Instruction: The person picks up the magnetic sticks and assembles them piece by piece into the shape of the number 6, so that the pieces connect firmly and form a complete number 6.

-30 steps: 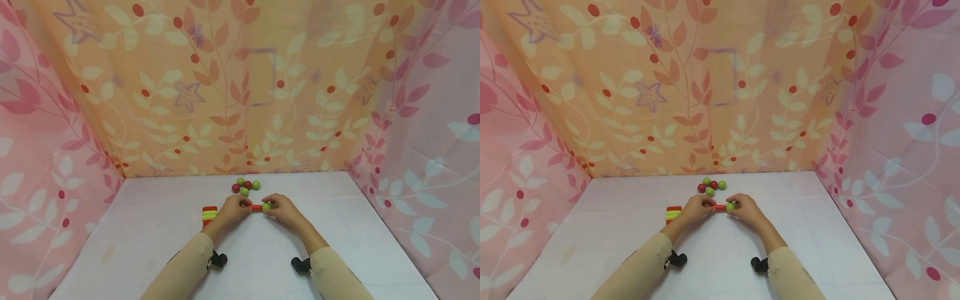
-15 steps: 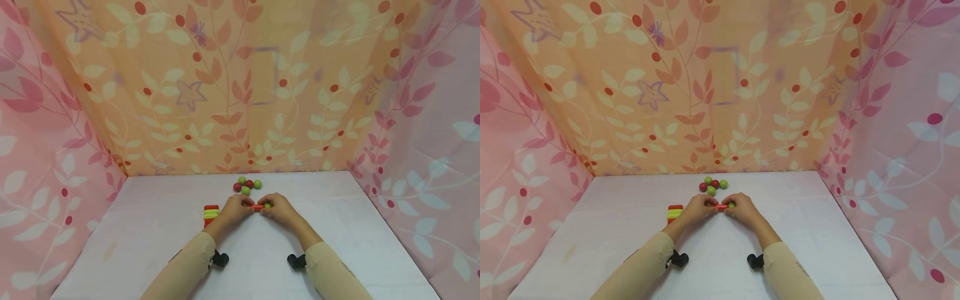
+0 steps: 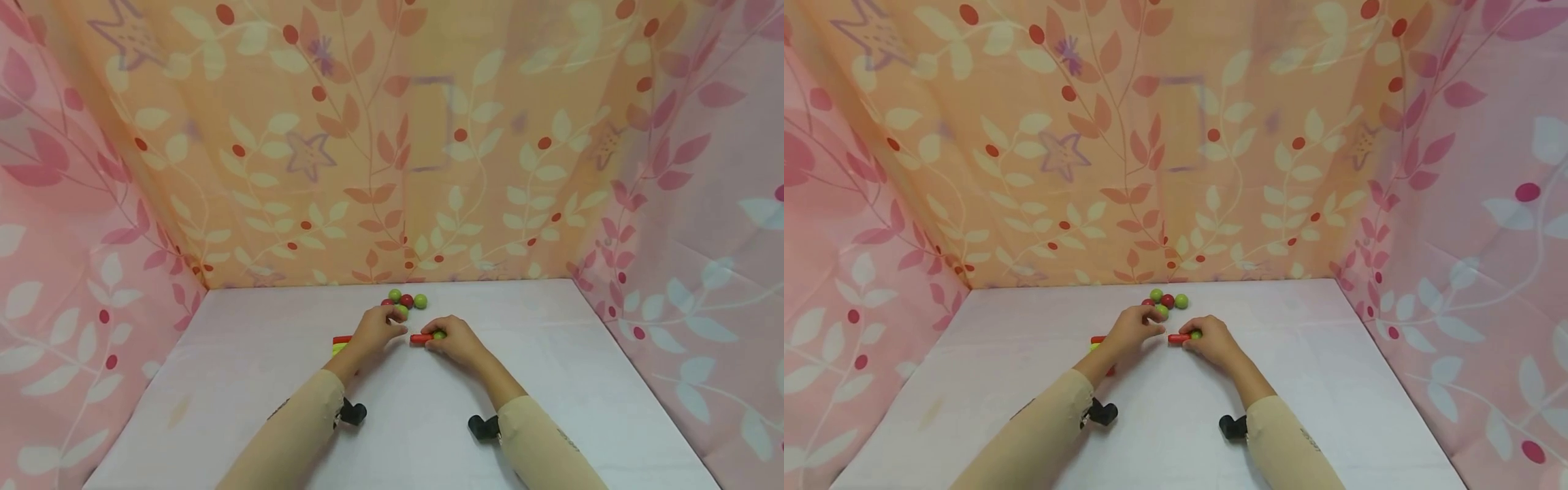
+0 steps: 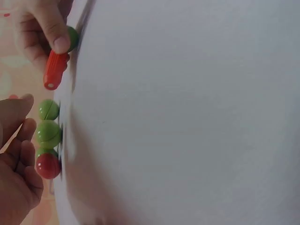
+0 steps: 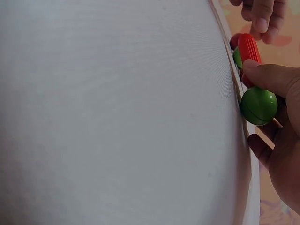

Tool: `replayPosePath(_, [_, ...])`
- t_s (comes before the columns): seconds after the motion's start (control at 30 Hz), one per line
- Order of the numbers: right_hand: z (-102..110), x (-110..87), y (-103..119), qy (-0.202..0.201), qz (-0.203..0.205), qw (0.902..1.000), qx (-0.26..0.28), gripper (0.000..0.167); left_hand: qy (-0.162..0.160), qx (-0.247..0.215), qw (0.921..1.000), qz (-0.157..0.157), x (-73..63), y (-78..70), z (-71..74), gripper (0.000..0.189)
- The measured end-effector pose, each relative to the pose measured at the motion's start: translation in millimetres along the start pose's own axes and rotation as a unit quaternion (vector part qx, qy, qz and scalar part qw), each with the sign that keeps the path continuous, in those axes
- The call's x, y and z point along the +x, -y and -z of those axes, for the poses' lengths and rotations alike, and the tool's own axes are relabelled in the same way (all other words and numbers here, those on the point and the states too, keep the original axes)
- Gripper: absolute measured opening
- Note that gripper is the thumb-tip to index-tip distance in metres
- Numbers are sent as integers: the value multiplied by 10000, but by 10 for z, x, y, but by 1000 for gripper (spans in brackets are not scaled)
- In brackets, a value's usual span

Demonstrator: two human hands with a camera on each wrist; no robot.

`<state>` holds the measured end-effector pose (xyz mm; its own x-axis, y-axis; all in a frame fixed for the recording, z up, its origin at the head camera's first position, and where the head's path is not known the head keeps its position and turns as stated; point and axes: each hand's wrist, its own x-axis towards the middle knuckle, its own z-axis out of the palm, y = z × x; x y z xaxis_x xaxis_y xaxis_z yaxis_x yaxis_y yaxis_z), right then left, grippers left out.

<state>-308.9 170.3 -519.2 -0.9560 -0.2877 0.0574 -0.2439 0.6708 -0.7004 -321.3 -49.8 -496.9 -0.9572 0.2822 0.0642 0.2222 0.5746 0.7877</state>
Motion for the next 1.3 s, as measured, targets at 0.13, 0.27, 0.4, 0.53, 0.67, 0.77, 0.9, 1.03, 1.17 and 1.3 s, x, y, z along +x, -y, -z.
replayPosePath(0.13, [24,1,4,-33,-82,9999,93,21,-214,88,9996,-136,130,-11,54,28])
replayPosePath(0.27, [36,6,2,-36,-146,9998,128,21,-275,171,9995,-36,257,12,41,36])
replayPosePath(0.4, [33,14,-2,-3,-166,9997,175,21,-357,270,9990,19,341,58,18,42])
replayPosePath(0.53, [22,15,-10,60,-152,9998,149,20,-389,240,9989,121,383,94,-3,42])
replayPosePath(0.67, [16,15,-16,65,-123,9998,123,20,-382,426,9983,130,408,118,-25,39])
replayPosePath(0.77, [15,10,-16,46,-119,9998,160,20,-385,532,9977,167,418,132,-49,36])
replayPosePath(0.9, [10,4,-27,48,-159,9996,220,20,-343,578,9974,269,411,134,-74,33])
replayPosePath(1.03, [8,5,-37,18,-179,9996,227,20,-244,854,9960,121,411,142,-86,34])
replayPosePath(1.17, [2,11,-45,13,-138,9996,239,20,-214,1029,9945,-2,411,164,-100,34])
replayPosePath(1.3, [3,11,-52,8,-175,9996,238,20,-240,1052,9942,-39,397,161,-91,32])
